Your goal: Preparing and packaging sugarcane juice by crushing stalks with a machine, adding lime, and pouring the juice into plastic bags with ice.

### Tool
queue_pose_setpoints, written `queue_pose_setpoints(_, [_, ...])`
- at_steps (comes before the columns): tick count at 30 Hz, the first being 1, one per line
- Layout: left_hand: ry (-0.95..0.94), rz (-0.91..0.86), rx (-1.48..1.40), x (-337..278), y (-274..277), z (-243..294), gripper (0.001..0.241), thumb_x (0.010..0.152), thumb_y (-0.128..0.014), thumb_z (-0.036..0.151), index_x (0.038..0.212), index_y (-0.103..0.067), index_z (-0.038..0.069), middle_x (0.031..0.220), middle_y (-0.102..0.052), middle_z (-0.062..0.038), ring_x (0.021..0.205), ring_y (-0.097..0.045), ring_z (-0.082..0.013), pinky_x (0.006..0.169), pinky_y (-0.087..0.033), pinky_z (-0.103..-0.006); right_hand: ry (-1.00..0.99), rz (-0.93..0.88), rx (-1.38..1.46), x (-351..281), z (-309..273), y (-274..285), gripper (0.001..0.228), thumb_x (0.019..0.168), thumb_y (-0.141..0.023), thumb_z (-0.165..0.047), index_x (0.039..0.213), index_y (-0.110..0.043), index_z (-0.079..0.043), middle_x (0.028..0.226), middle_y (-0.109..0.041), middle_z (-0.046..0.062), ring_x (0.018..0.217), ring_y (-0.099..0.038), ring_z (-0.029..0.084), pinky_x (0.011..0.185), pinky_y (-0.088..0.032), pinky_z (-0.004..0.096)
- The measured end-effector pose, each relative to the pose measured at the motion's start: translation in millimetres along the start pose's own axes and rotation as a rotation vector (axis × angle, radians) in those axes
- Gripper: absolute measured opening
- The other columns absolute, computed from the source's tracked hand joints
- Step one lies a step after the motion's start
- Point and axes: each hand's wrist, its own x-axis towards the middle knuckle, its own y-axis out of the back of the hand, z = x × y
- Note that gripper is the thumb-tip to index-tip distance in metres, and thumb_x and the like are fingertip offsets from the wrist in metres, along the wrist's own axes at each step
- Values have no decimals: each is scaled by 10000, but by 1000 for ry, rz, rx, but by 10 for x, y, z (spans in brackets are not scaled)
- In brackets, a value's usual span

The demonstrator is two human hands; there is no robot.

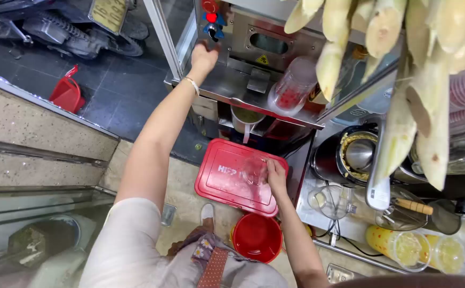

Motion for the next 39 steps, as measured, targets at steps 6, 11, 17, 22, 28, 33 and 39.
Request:
queue_pose_setpoints(6, [-9,1,81,327,-84,164,495,814,-806,501,914,-715,24,891,-733,-195,888,-708,-403,777,-563,-465,-35,11,41,453,114,-342,286,1075,-531,-255,1167,-674,-25,846,-696,15,605,-613,107,552,-510,258])
queue_pose_setpoints(11, [-288,63,373,-10,203,328,267,972,-665,232,1142,-605,35,1110,-698,-191,1008,-693,-394,879,-551,-496,-2,10,60,514,57,-444,230,1049,-573,-177,1155,-693,-12,884,-712,10,716,-654,106,648,-556,264])
queue_pose_setpoints(17, [-252,-255,-345,-2362,62,-50,809,920,-793,354,1514,-378,-6,1354,-535,-259,1186,-551,-342,986,-485,-448,113,176,213,537,-36,-795,230,1066,-546,-152,1232,-668,-50,886,-659,-1,678,-598,89,622,-506,247])
queue_pose_setpoints(22, [140,-509,-585,-3024,-122,-548,341,919,-584,56,1251,-654,25,1109,-735,-101,1007,-692,-174,903,-555,-298,162,160,93,463,-142,-1104,286,1085,-528,-184,1268,-685,-30,919,-667,1,728,-583,80,662,-501,244])
queue_pose_setpoints(28, [329,-715,-757,-2134,190,-541,276,911,-505,25,1065,-728,-24,902,-714,-101,659,-559,-128,557,-447,-266,140,203,-31,909,45,-987,385,1046,-552,-300,1278,-628,-2,1005,-665,31,860,-609,102,766,-503,265])
queue_pose_setpoints(33, [503,-876,-1118,-1647,-209,-201,395,908,-489,112,1202,-728,-1,854,-645,-74,696,-612,-103,647,-513,-224,306,208,-380,1491,624,-824,468,1029,-656,-344,1252,-635,67,1001,-671,74,892,-605,127,803,-487,286])
queue_pose_setpoints(39, [706,-1043,-1230,-1502,-423,236,182,874,-500,220,965,-545,69,765,-618,-126,501,-500,-198,452,-405,-333,86,112,-135,1797,652,-843,440,1001,-623,-339,1289,-602,-7,944,-658,19,768,-564,94,721,-492,265])
